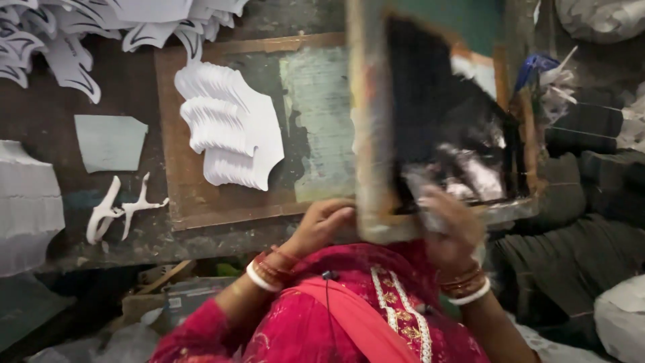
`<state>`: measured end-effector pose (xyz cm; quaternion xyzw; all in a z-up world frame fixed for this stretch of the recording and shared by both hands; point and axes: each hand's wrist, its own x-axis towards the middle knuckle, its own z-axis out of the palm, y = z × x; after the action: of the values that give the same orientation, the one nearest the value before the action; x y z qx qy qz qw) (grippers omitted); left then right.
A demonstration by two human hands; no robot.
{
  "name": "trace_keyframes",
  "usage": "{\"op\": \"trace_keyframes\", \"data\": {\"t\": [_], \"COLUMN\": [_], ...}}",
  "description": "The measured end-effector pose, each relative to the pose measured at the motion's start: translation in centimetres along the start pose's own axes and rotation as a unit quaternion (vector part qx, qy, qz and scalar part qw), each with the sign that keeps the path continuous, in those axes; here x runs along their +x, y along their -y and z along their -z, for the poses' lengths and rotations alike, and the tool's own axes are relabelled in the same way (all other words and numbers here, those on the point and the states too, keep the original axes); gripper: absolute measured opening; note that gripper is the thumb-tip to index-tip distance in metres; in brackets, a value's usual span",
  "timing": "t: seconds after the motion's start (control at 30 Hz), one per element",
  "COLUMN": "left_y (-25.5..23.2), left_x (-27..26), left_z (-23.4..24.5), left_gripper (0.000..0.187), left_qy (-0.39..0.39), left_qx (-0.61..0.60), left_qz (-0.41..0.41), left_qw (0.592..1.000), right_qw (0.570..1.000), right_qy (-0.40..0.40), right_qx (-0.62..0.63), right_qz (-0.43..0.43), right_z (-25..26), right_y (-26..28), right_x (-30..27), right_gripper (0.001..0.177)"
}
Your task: The person performs screen printing on white, irregularly shaped cutouts. They place a cutout on a wooden frame, apply black ink with a squeegee, and then remove the printed item. This process is repeated multiple times, with the person stacking the finished pieces on the table.
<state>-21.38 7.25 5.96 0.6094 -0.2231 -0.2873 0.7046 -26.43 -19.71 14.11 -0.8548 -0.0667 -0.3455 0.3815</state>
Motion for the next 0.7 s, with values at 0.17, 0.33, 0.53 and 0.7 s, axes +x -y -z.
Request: {"op": "trace_keyframes", "data": {"t": [0.17,0.33,0.53,0.7], "left_y": [-0.7,0.4,1.3,1.7], "left_x": [-2.4,-1.9,-1.6,-1.4], "left_z": [0.5,1.1,1.6,2.0], "left_gripper": [0.057,0.047,0.043,0.043], "left_qy": [-0.178,-0.095,-0.102,-0.101], "left_qx": [0.324,0.513,0.509,0.501], "left_qz": [0.122,0.172,0.172,0.169], "left_qw": [0.921,0.836,0.837,0.843], "right_qw": [0.959,0.941,0.943,0.935], "right_qy": [0.261,0.316,0.305,0.342], "right_qx": [-0.043,-0.100,-0.051,-0.073], "right_qz": [0.105,0.076,0.121,0.058], "right_z": [-7.5,-16.1,-16.9,-8.9], "right_y": [-1.8,-8.4,-10.2,-3.2], "right_x": [6.8,16.4,14.6,4.2], "right_gripper": [0.033,0.025,0.034,0.036]}}
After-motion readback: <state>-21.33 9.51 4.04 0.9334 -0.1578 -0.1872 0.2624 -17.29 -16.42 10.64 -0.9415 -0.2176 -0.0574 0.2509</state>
